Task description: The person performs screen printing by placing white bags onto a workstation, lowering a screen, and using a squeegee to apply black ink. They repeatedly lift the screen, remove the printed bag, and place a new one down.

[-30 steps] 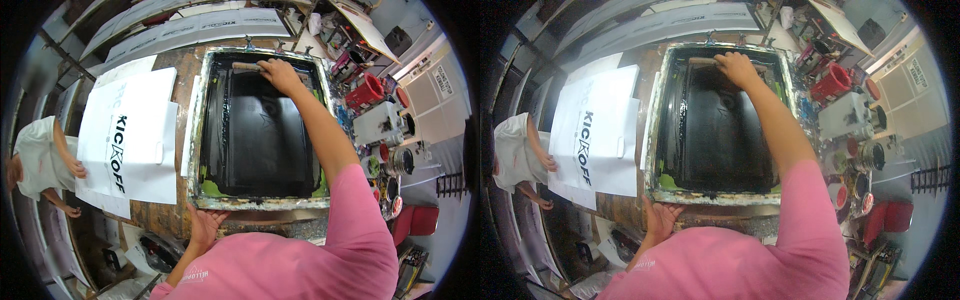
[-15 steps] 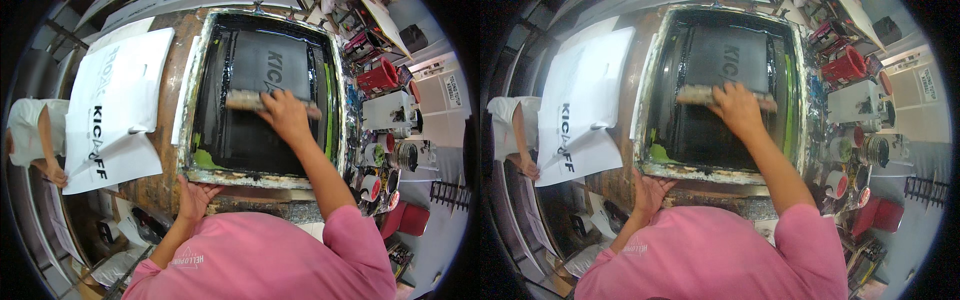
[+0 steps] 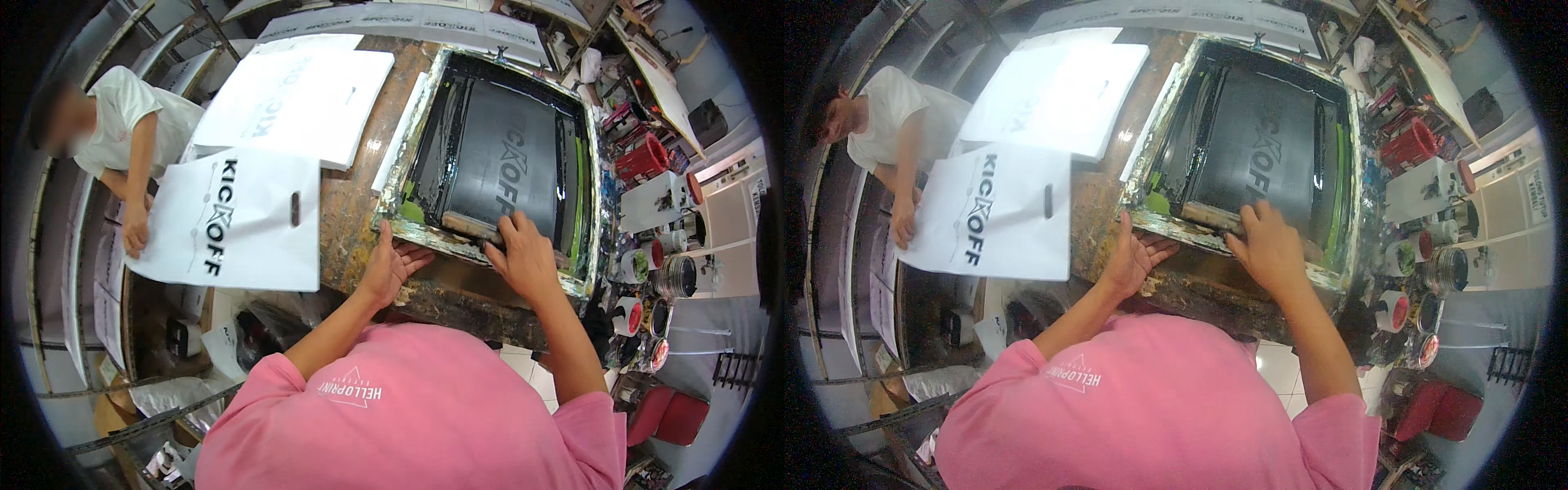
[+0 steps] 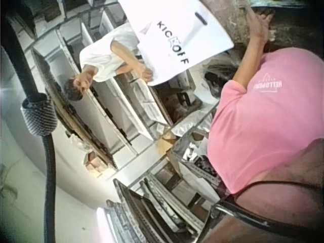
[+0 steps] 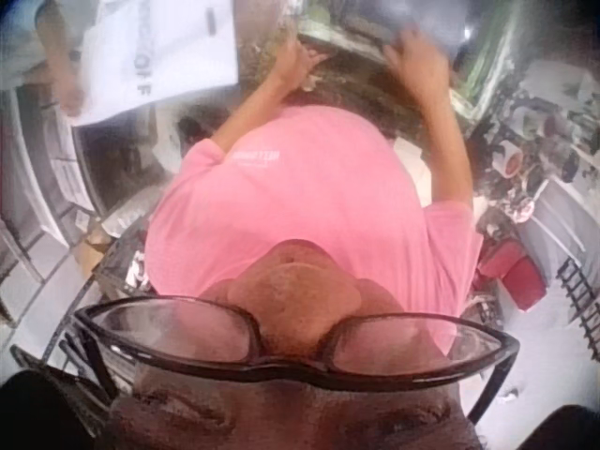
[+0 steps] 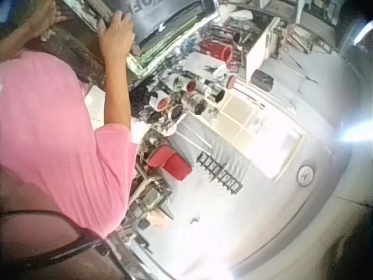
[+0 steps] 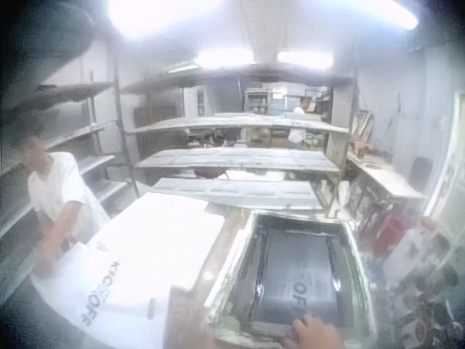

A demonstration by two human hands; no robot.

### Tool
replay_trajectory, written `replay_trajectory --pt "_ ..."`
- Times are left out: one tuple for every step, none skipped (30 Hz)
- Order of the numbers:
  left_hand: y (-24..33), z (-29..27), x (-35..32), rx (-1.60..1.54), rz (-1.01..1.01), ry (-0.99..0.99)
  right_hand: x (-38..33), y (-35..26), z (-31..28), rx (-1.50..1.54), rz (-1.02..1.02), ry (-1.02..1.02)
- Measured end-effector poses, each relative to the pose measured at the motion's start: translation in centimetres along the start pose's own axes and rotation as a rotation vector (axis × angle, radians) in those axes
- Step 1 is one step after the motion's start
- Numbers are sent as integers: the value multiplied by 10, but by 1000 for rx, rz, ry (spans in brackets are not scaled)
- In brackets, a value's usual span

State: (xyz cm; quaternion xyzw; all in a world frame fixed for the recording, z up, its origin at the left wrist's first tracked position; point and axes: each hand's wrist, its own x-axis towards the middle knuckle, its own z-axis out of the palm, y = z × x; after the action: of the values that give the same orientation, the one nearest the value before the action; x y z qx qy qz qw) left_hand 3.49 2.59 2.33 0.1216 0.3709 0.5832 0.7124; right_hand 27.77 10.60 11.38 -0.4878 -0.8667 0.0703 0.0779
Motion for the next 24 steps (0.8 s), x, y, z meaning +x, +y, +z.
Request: replay_trajectory --pt "4 4 -1 1 36 -53 -6 -2 -4 -15 -10 26" --pt "10 8 -3 2 69 -108 -12 -3 -8 -31 -17 52" --pt "16 14 -7 -1 100 -156 -15 -5 -11 -130 -99 194" --pt "22 18 -11 -34 152 -223 -14 -12 -20 -171 -72 281" --pt "29 24 -11 -66 202 -290 -8 -23 -37 -211 -44 369" --pt "38 29 -12 -103 255 -356 -1 -32 -54 -253 -18 454" --pt "51 38 -8 -177 299 -546 12 -31 -70 -267 -29 517" --pt "61 47 -8 -70 386 -542 29 -27 -83 -278 -43 582" --pt "70 61 -4 36 455 -553 39 -26 -104 -302 -41 598" --pt "75 70 5 138 528 -567 48 -25 -122 -329 -42 616" --pt "72 62 20 617 724 -370 59 -21 -134 -324 -63 636" --pt "80 65 31 1251 830 -243 68 -15 -147 -330 -68 655" --pt "68 65 40 1713 825 -2 76 -11 -159 -326 -86 679" --pt "50 59 48 2160 785 277 83 -7 -170 -320 -84 697" --pt "35 44 56 2158 768 247 89 -2 -178 -313 -77 716" --pt "20 23 61 2157 746 231 97 0 -186 -299 -81 735" --pt "12 14 66 2154 725 207 102 1 -194 -361 -129 760" --pt "12 18 66 2156 697 211 107 -6 -201 -347 -105 750" --pt "16 29 63 2157 670 214 111 -17 -207 -334 -82 741" --pt "21 38 62 2151 645 217 119 -23 -218 -246 -27 677" --pt "25 46 66 2053 712 183 125 -26 -230 -163 45 617" --pt "30 58 74 1953 784 127 128 -27 -246 -96 141 569" --pt "38 66 80 1859 839 115 147 -49 -262 -83 378 442" --pt "49 80 83 1723 862 134 152 -50 -262 -55 395 440"
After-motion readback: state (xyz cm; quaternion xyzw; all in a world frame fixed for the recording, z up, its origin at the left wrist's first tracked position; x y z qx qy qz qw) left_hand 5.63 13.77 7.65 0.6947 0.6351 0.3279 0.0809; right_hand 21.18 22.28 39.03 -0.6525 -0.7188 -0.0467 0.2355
